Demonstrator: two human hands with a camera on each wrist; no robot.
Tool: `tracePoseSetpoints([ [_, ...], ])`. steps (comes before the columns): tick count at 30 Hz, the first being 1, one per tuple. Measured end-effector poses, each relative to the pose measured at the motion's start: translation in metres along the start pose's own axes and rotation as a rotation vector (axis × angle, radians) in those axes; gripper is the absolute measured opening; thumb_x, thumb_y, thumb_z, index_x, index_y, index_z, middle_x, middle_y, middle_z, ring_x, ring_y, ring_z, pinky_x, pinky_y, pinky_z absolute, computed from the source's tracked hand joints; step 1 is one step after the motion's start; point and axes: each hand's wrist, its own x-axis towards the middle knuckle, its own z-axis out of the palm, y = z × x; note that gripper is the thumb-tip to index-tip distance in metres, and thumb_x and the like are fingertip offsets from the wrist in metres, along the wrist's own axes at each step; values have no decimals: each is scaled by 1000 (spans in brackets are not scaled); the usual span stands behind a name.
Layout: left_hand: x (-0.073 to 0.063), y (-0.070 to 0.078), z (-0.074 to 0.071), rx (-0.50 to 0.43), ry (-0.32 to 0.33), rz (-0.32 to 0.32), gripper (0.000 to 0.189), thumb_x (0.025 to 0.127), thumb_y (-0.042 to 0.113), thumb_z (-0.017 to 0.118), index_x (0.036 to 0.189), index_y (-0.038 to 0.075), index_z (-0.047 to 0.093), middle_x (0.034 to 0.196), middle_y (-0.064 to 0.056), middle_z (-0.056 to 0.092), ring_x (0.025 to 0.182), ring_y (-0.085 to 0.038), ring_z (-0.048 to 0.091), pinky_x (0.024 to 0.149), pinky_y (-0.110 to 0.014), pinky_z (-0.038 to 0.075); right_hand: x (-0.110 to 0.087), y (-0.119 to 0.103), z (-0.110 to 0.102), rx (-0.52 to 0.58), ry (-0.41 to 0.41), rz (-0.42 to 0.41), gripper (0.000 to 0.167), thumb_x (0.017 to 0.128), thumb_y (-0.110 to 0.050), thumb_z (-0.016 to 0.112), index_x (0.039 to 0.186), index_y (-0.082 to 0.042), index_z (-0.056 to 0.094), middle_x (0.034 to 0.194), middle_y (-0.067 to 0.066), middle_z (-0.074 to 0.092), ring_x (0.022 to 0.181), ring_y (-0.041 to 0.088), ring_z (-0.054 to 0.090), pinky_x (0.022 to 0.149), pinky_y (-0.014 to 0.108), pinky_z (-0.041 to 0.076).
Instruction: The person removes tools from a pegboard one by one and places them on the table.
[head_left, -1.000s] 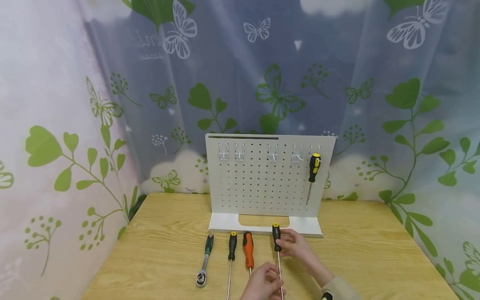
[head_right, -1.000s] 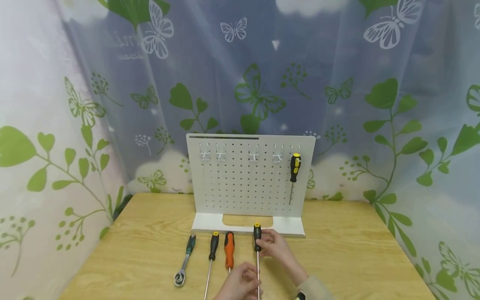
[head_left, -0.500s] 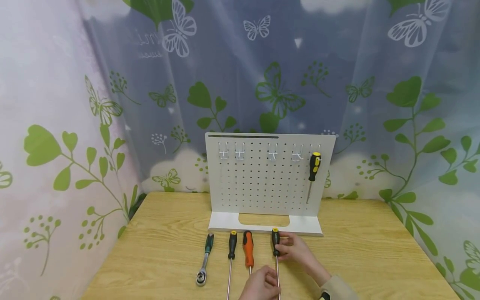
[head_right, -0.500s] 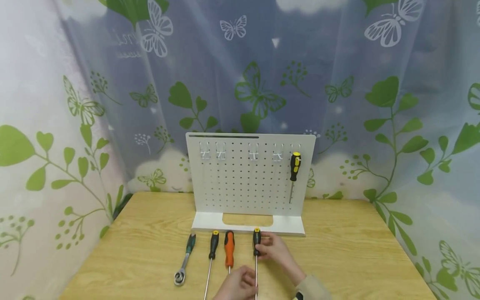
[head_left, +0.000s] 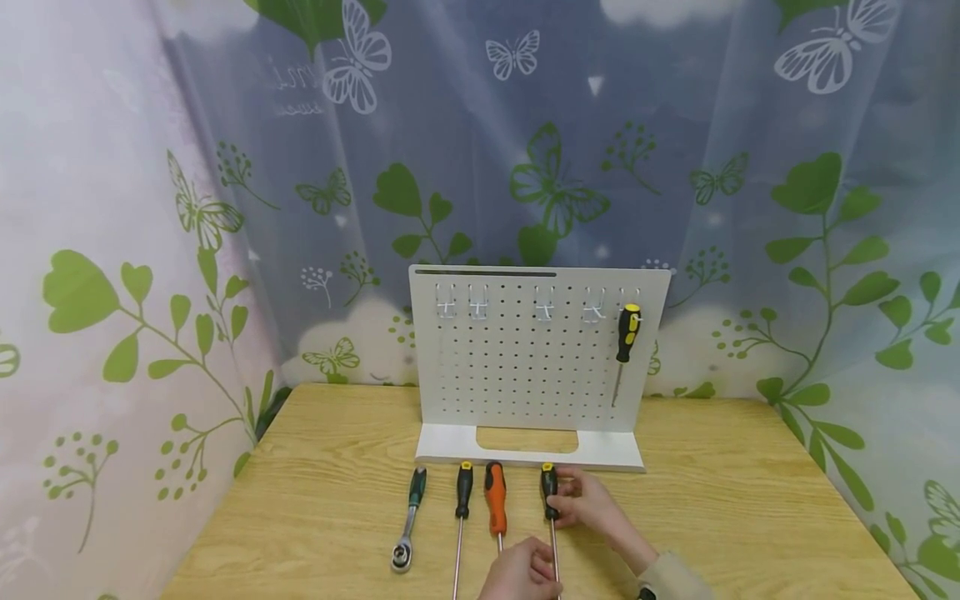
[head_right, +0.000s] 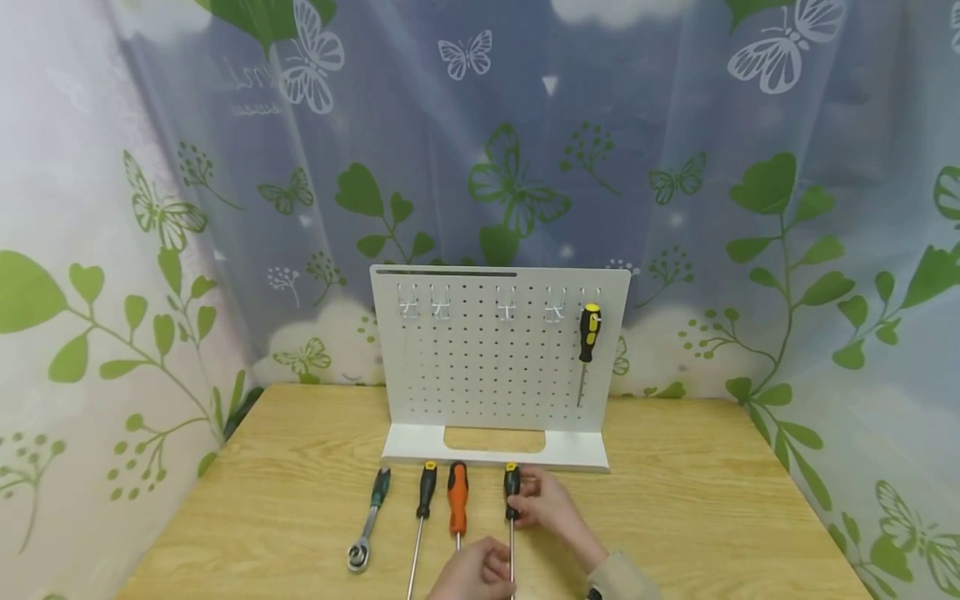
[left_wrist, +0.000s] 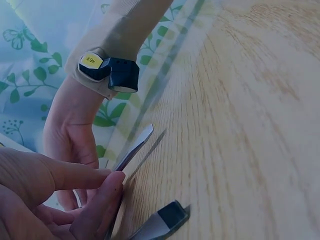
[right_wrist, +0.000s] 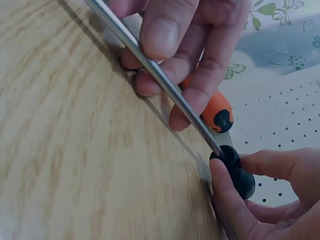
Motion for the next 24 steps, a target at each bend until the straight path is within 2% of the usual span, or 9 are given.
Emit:
tracePoseSetpoints([
  [7,-4,2,-2,0,5,4,25,82,-2,79,102,3,67,77,3,68,70,-11,67,63,-26,56,0,0,3,-21,61,17,59,84,14,69,136,18,42,105,27,57,67,24,68,64,43,64],
  [11,-3,2,-3,4,8,6,25,81,-2,80,102,3,68,77,4,67,70,-11,66,63,-26,56,-1,-1,4,-28,61,12,59,84,14,69,136,18,42,104,27,57,66,23,68,63,44,64],
  [18,-1,-2,-3,27,33,58,27,77,-4,80,101,3,69,80,3,63,72,-15,68,65,-30,58,-1,0,5,-47,53,-20,60,83,15,69,136,17,43,103,25,57,65,22,67,61,45,63],
  [24,-3,-1,-3,52,56,85,22,81,3,78,101,5,70,78,8,64,68,-8,64,63,-25,54,-4,-3,4,-54,60,-18,60,82,15,70,136,16,44,103,25,57,64,23,67,60,43,63],
])
